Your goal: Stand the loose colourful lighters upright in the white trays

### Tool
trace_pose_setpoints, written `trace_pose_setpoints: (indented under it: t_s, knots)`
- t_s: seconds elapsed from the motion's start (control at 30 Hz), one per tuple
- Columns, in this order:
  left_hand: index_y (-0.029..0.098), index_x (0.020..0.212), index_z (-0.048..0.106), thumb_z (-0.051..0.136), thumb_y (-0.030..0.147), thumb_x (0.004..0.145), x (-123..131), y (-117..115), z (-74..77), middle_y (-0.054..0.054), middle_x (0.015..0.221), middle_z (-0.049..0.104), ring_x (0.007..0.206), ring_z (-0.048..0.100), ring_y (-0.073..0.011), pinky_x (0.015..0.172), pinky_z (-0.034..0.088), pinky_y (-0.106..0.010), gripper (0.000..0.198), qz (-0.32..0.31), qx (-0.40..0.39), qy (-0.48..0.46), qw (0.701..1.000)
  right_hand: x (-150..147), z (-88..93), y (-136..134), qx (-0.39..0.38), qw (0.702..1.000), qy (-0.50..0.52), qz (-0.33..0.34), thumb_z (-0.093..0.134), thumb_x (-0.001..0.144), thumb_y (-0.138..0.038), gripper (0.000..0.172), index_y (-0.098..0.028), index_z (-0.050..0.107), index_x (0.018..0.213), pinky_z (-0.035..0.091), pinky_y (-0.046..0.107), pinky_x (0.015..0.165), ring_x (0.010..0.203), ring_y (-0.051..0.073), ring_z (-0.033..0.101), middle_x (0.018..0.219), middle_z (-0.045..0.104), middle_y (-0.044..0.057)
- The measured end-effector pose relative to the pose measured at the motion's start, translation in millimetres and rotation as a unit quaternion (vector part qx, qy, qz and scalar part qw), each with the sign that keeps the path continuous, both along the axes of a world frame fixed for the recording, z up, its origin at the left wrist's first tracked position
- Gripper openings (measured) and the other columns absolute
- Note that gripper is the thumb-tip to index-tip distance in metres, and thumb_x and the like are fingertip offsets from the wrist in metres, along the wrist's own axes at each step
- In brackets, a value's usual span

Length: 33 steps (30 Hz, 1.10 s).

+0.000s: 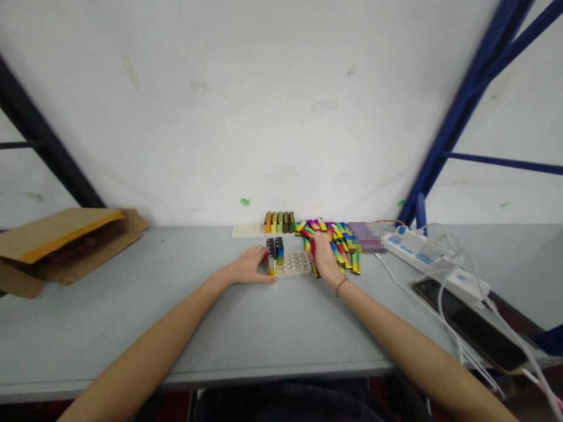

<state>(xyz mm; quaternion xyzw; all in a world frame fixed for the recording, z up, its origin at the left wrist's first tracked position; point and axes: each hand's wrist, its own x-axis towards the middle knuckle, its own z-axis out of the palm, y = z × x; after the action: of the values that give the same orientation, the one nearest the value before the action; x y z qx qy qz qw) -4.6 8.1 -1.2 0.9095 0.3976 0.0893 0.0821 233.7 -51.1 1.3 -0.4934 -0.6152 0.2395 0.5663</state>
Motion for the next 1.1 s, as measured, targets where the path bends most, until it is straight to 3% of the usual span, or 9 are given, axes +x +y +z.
trace_pose_setpoints:
  t_s: [0.1, 0.23, 0.4, 0.5, 0.67, 0.8, 0.9, 1.1]
  knots:
    - [0.017, 0.120, 0.051, 0.066, 0.068, 0.066, 0, 1, -1.4, -0.014, 0.118, 0.057, 0.110, 0.052, -0.0356, 0.096, 0.039, -0.046, 0.075, -0.002, 0.004, -0.004, 1.000, -6, 8.9, -10, 0.008, 1.000, -0.024, 0.015, 0.038, 0.093, -0.046, 0.024, -0.023, 0.044, 0.094, 0.046, 0.029, 0.065, 0.066, 0.016, 0.053, 0.071, 0.052, -0.001]
    - [0.015, 0.122, 0.050, 0.064, 0.068, 0.068, 0, 1, -3.2, -0.016, 0.120, 0.055, 0.112, 0.050, -0.0364, 0.097, 0.038, -0.048, 0.077, -0.007, 0.007, -0.004, 1.000, -11, 14.1, -15, 0.080, 0.992, -0.089, 0.048, 0.047, 0.090, -0.039, 0.021, -0.020, 0.055, 0.094, 0.046, 0.033, 0.082, 0.090, 0.019, 0.057, 0.093, 0.062, 0.007]
    - [0.016, 0.121, 0.051, 0.064, 0.068, 0.068, 0, 0, -2.6, -0.015, 0.120, 0.055, 0.113, 0.050, -0.0362, 0.097, 0.038, -0.046, 0.075, -0.003, 0.009, 0.006, 1.000, -16, 8.4, -13, 0.038, 0.991, -0.049, 0.116, 0.054, 0.087, -0.038, 0.023, -0.019, 0.063, 0.096, 0.050, 0.032, 0.075, 0.081, 0.018, 0.062, 0.093, 0.067, 0.007]
    - [0.017, 0.118, 0.053, 0.064, 0.068, 0.068, 0, 0, -1.6, -0.015, 0.117, 0.056, 0.111, 0.051, -0.0360, 0.095, 0.039, -0.046, 0.073, -0.005, 0.011, 0.012, 1.000, -19, 2.8, -12, 0.037, 0.989, -0.060, 0.132, 0.056, 0.087, -0.036, 0.022, -0.018, 0.065, 0.097, 0.051, 0.032, 0.079, 0.083, 0.019, 0.064, 0.094, 0.069, 0.007]
    - [0.017, 0.118, 0.053, 0.064, 0.068, 0.069, 1, 0, -0.7, -0.015, 0.117, 0.056, 0.110, 0.052, -0.0353, 0.094, 0.040, -0.045, 0.072, -0.007, 0.013, 0.012, 1.000, -20, 1.1, -13, 0.084, 0.976, -0.169, 0.108, 0.054, 0.090, -0.032, 0.025, -0.020, 0.062, 0.110, 0.051, 0.031, 0.080, 0.085, 0.018, 0.065, 0.098, 0.069, 0.007]
    - [0.014, 0.118, 0.052, 0.065, 0.067, 0.069, 1, 0, -1.5, -0.016, 0.116, 0.056, 0.110, 0.051, -0.0363, 0.095, 0.039, -0.047, 0.074, -0.013, 0.009, 0.005, 1.000, -22, 4.7, -15, 0.118, 0.952, -0.268, 0.085, 0.050, 0.093, -0.031, 0.022, -0.021, 0.063, 0.109, 0.049, 0.030, 0.078, 0.084, 0.019, 0.064, 0.092, 0.069, 0.006]
    - [0.015, 0.118, 0.052, 0.065, 0.067, 0.068, 1, 1, -3.3, -0.015, 0.116, 0.056, 0.110, 0.051, -0.0363, 0.095, 0.039, -0.047, 0.074, -0.009, 0.015, 0.001, 1.000, -24, 5.2, -15, 0.138, 0.933, -0.322, 0.079, 0.046, 0.095, -0.026, 0.028, -0.022, 0.061, 0.118, 0.049, 0.030, 0.083, 0.093, 0.019, 0.062, 0.102, 0.067, 0.008]
    - [0.017, 0.123, 0.050, 0.066, 0.068, 0.067, 0, 2, -4.7, -0.015, 0.120, 0.055, 0.111, 0.051, -0.0359, 0.096, 0.039, -0.047, 0.077, -0.008, 0.016, 0.001, 1.000, -22, 5.6, -17, 0.115, 0.908, -0.399, 0.055, 0.041, 0.093, -0.017, 0.043, -0.024, 0.051, 0.135, 0.050, 0.030, 0.082, 0.093, 0.019, 0.060, 0.103, 0.062, 0.008]
